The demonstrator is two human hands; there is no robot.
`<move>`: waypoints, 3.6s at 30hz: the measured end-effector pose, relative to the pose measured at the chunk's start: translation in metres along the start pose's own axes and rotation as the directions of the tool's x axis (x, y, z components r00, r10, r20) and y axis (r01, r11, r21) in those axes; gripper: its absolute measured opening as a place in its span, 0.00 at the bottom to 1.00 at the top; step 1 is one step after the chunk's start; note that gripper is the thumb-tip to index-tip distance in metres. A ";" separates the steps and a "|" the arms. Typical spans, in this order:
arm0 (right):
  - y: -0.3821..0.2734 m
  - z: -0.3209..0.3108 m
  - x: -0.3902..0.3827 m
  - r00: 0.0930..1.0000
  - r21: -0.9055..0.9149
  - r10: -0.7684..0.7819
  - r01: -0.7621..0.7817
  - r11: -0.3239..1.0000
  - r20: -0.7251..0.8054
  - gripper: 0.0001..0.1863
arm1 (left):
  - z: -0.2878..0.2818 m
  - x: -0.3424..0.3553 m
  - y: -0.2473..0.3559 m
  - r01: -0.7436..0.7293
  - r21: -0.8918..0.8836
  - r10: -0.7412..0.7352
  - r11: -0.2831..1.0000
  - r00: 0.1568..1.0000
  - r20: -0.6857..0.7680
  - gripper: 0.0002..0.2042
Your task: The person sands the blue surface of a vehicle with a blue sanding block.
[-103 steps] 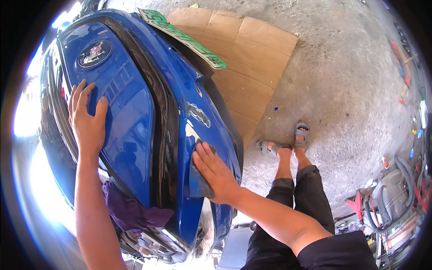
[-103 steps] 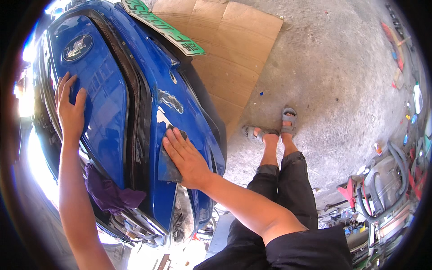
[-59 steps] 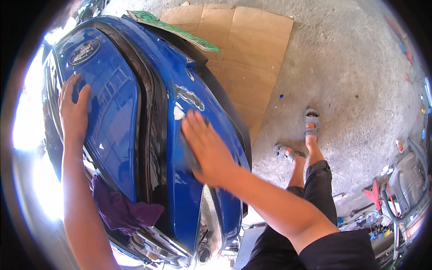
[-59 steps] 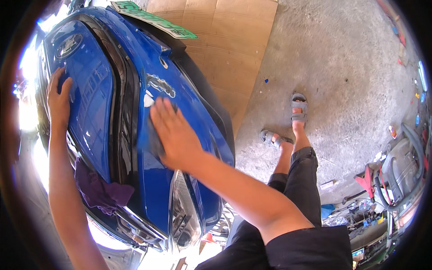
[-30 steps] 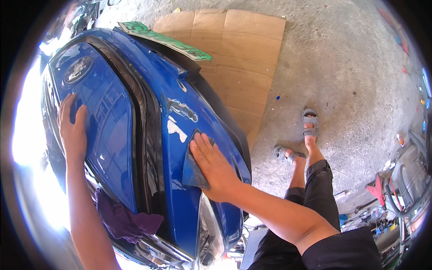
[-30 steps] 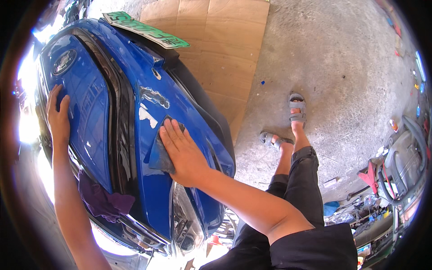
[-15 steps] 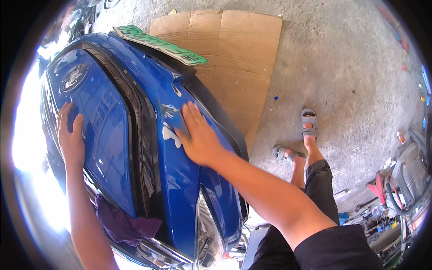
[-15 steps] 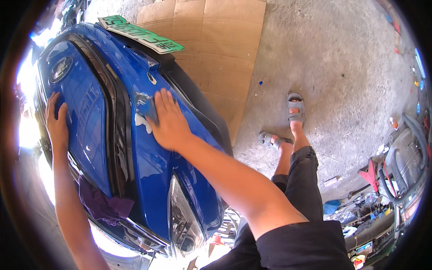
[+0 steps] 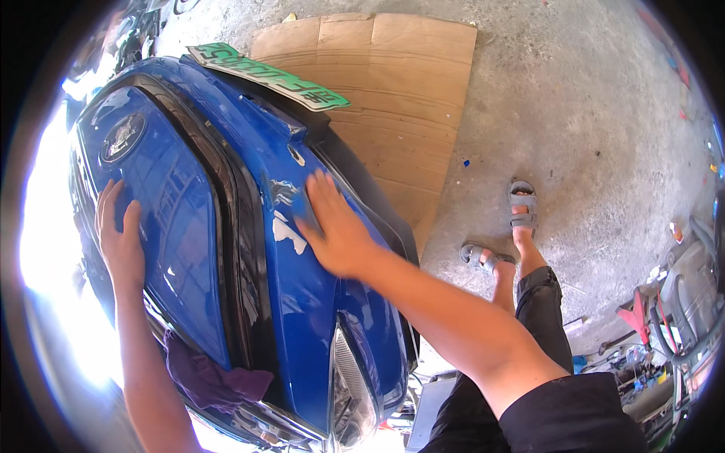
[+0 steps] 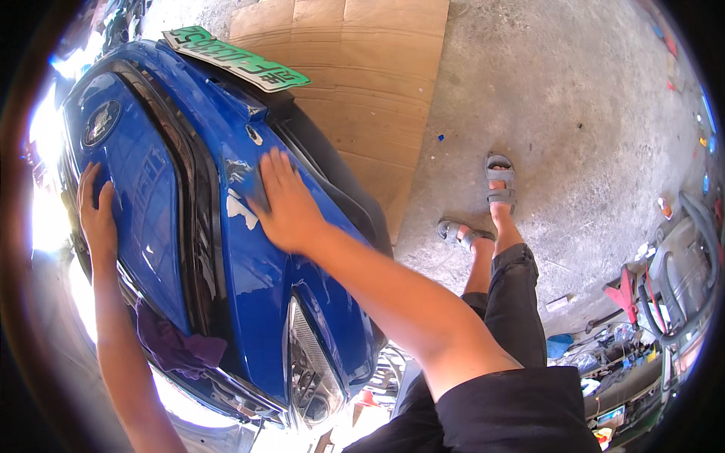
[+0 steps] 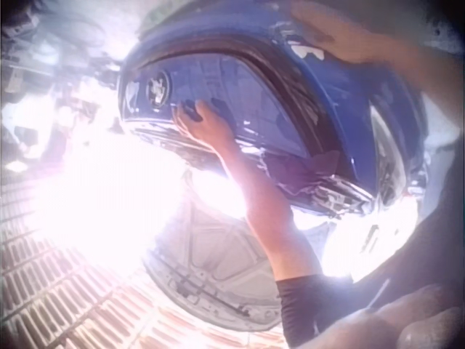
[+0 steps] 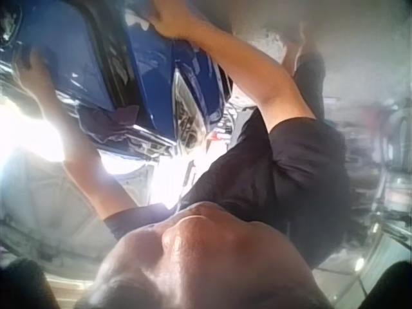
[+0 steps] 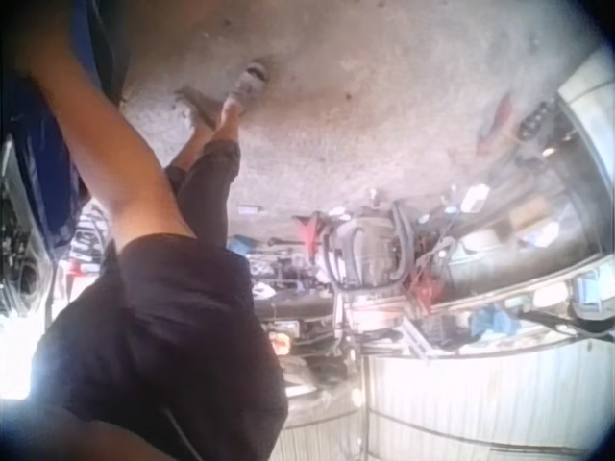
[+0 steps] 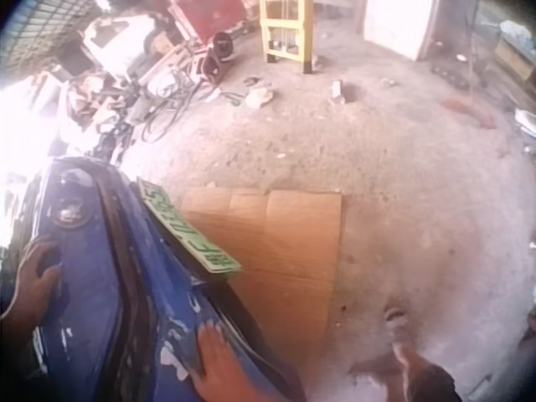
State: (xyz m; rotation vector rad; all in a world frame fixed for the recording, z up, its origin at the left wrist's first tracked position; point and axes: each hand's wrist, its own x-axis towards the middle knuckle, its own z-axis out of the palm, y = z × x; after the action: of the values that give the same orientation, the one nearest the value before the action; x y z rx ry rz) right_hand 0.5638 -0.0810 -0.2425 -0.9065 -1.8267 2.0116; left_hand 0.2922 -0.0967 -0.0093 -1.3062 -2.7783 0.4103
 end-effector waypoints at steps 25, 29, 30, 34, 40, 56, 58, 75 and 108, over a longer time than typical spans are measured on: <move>-0.012 -0.019 0.003 0.964 -0.030 -0.179 0.188 0.982 0.198 0.42 | -0.009 -0.008 0.011 0.040 0.053 -0.042 0.998 0.998 0.043 0.24; -0.015 -0.028 -0.013 0.967 -0.064 -0.179 0.193 0.979 0.181 0.40 | -0.011 -0.005 0.016 0.028 0.074 -0.032 0.997 0.999 0.042 0.24; -0.020 -0.027 0.006 0.967 -0.052 -0.191 0.202 0.978 0.169 0.39 | -0.011 -0.003 0.019 0.016 0.062 -0.018 0.998 0.999 0.042 0.24; -0.029 -0.015 0.070 0.957 -0.009 -0.236 0.241 0.970 0.167 0.38 | -0.007 -0.002 0.021 0.016 0.035 -0.018 0.999 0.999 0.041 0.24; -0.020 -0.029 0.004 0.958 -0.027 -0.185 0.196 0.980 0.221 0.37 | -0.011 -0.005 0.020 0.038 0.058 -0.040 0.998 0.998 0.044 0.26; -0.023 -0.018 0.078 0.964 -0.053 -0.219 0.229 0.972 0.147 0.43 | -0.010 0.003 0.034 0.030 0.041 -0.032 0.999 0.998 0.053 0.26; -0.027 -0.015 0.082 0.965 -0.064 -0.206 0.218 0.974 0.163 0.40 | -0.011 0.000 0.029 0.054 0.053 -0.058 0.997 0.996 0.069 0.26; -0.027 -0.032 0.013 0.959 -0.020 -0.152 0.161 0.987 0.238 0.41 | -0.017 -0.002 0.024 0.028 0.131 -0.038 0.991 0.997 0.074 0.25; -0.016 -0.033 -0.040 0.977 0.033 0.048 -0.056 0.998 0.207 0.41 | -0.015 -0.001 0.017 -0.003 0.101 -0.004 0.995 0.998 0.069 0.24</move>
State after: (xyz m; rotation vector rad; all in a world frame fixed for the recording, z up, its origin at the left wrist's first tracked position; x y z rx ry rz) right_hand 0.6112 -0.0759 -0.2166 -0.7673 -1.8788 2.2391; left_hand 0.3078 -0.0841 0.0006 -1.2927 -2.7722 0.5988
